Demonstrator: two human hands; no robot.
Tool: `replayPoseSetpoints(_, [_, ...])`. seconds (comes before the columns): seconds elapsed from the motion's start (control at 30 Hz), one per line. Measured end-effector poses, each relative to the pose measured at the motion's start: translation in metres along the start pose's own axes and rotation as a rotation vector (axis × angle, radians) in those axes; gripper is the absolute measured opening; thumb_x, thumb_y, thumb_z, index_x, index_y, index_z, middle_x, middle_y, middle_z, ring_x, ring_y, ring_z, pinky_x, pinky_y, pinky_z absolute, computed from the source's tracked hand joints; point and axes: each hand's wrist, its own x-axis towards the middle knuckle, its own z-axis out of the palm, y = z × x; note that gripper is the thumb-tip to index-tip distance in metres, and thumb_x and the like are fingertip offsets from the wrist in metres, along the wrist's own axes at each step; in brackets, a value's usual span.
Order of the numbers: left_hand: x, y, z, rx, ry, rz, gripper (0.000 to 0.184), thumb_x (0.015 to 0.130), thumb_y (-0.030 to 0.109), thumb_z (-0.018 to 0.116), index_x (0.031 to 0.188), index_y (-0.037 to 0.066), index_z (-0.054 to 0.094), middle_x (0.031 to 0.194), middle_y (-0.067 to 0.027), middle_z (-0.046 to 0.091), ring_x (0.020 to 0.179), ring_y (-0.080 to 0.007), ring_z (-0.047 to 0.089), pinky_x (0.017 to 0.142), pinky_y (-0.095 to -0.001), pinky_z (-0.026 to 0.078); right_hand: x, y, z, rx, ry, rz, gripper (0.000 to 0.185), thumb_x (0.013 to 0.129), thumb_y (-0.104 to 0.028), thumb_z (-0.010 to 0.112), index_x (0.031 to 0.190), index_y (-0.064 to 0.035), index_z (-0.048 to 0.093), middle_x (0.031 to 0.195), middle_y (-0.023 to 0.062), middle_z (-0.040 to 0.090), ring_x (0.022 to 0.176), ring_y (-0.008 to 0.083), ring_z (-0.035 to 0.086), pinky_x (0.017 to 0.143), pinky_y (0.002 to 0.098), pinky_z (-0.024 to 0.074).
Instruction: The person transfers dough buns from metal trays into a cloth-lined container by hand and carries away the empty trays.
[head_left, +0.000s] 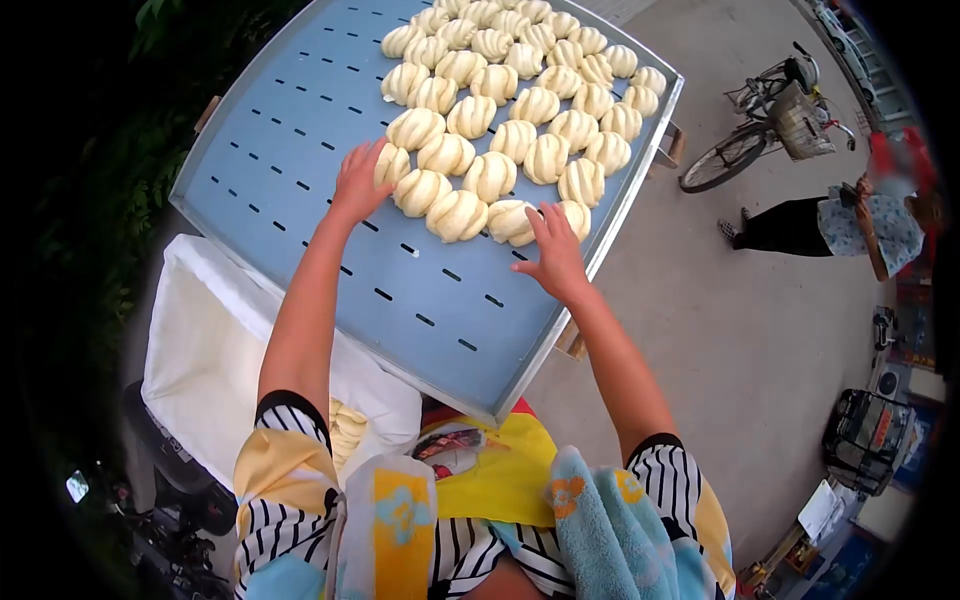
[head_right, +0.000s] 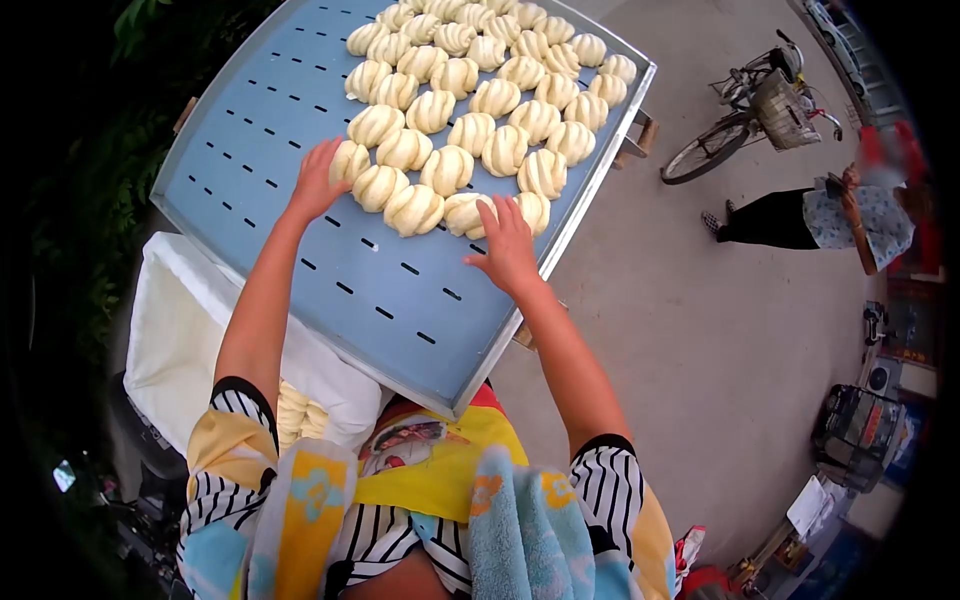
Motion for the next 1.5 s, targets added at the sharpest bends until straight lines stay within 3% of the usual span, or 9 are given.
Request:
replayPoseSetpoints(0.13, [0.020,-0.019,0.031,-0.015,-0.145,-0.078,0.085,0.073,0.034,0.079,0.148,0.022,0.041,0.148,-0.0162,0.039,0.135,-0.0392,0.037,0.113,-0.0432,0.032,0.022,0.001,0.046,-0.187,0.016,0.049,0.094,0.061,-0.033,0.090,0.140,-0.0102,0.046,0.142,0.0186,0.044,0.133,0.0376,0.039,0.109,0.0516,0.0319])
replayPoseSetpoints(0.23, [0.010,0.002,0.024,0.050,-0.307,-0.184,0.082,0.072,0.046,0.078,0.144,0.025,0.046,0.145,-0.0144,0.042,0.130,-0.0380,0.040,0.110,-0.0457,0.034,0.027,-0.009,0.061,0.181,-0.250,0.301,0.089,0.060,-0.037,0.090,0.135,-0.0104,0.049,0.131,0.0142,0.050,0.121,0.0338,0.046,0.102,0.0552,0.0326])
replayPoseSetpoints(0.33, [0.014,0.037,-0.022,0.214,-0.553,-0.361,0.073,0.073,0.056,0.074,0.138,0.031,0.052,0.142,-0.0114,0.042,0.131,-0.0325,0.038,0.107,-0.0511,0.034,0.004,-0.024,0.059,0.009,-0.156,0.164,0.084,0.060,-0.039,0.089,0.129,-0.0106,0.052,0.120,0.0113,0.053,0.110,0.0305,0.049,0.093,0.0515,0.0365])
replayPoseSetpoints(0.37, [0.007,0.033,-0.018,0.321,-0.390,-0.246,0.072,0.074,0.059,0.073,0.137,0.030,0.053,0.143,-0.0105,0.041,0.134,-0.0321,0.035,0.107,-0.0538,0.032,0.006,-0.029,0.056,-0.114,0.056,0.094,0.086,0.059,-0.039,0.089,0.132,-0.0116,0.051,0.118,0.0111,0.052,0.109,0.0290,0.049,0.091,0.0438,0.0380])
replayPoseSetpoints(0.63, [0.000,0.005,0.031,0.044,-0.280,0.170,0.056,0.074,0.039,0.078,0.121,0.011,0.066,0.130,-0.0168,0.053,0.125,-0.0371,0.042,0.105,-0.0470,0.038,0.064,-0.072,0.104,-0.002,-0.060,0.070,0.086,0.059,-0.030,0.087,0.137,-0.0127,0.052,0.127,0.0186,0.047,0.118,0.0362,0.045,0.088,0.0475,0.0461])
replayPoseSetpoints(1.0, [-0.042,0.033,-0.002,0.149,-0.454,0.105,0.075,0.060,0.032,0.088,0.129,0.024,0.060,0.137,-0.0094,0.046,0.134,-0.0360,0.033,0.109,-0.0537,0.029,0.058,-0.081,0.129,0.001,0.066,-0.116,0.044,0.074,-0.010,0.066,0.117,-0.0055,0.061,0.114,0.0171,0.050,0.104,0.0355,0.049,0.083,0.0448,0.0485])
replayPoseSetpoints(1.23, [-0.056,0.006,0.007,0.203,-0.519,-0.154,0.101,0.060,0.041,0.089,0.148,0.031,0.040,0.158,-0.0147,0.024,0.147,-0.0407,0.015,0.109,-0.0654,0.025,0.070,-0.048,0.155,0.084,0.245,-0.317,0.026,0.082,-0.020,0.062,0.105,-0.0123,0.072,0.130,0.0185,0.054,0.121,0.0381,0.049,0.103,0.0478,0.0411])
replayPoseSetpoints(1.37, [-0.066,-0.039,0.012,0.020,-0.420,-0.126,0.108,0.064,0.039,0.088,0.153,0.024,0.029,0.154,-0.0249,0.026,0.139,-0.0457,0.028,0.113,-0.0477,0.032,0.065,-0.065,0.129,0.027,0.107,-0.178,0.053,0.073,-0.005,0.065,0.124,-0.0162,0.064,0.142,0.0243,0.044,0.128,0.0450,0.041,0.109,0.0490,0.0369])
replayPoseSetpoints(1.5, [-0.068,-0.017,-0.004,-0.129,-0.438,-0.123,0.090,0.068,0.020,0.085,0.147,0.018,0.041,0.135,-0.0157,0.049,0.122,-0.0389,0.044,0.105,-0.0436,0.040,0.075,-0.071,0.118,0.117,0.099,-0.252,0.058,0.064,0.001,0.071,0.119,-0.0138,0.064,0.137,0.0203,0.048,0.124,0.0413,0.045,0.102,0.0447,0.0453])
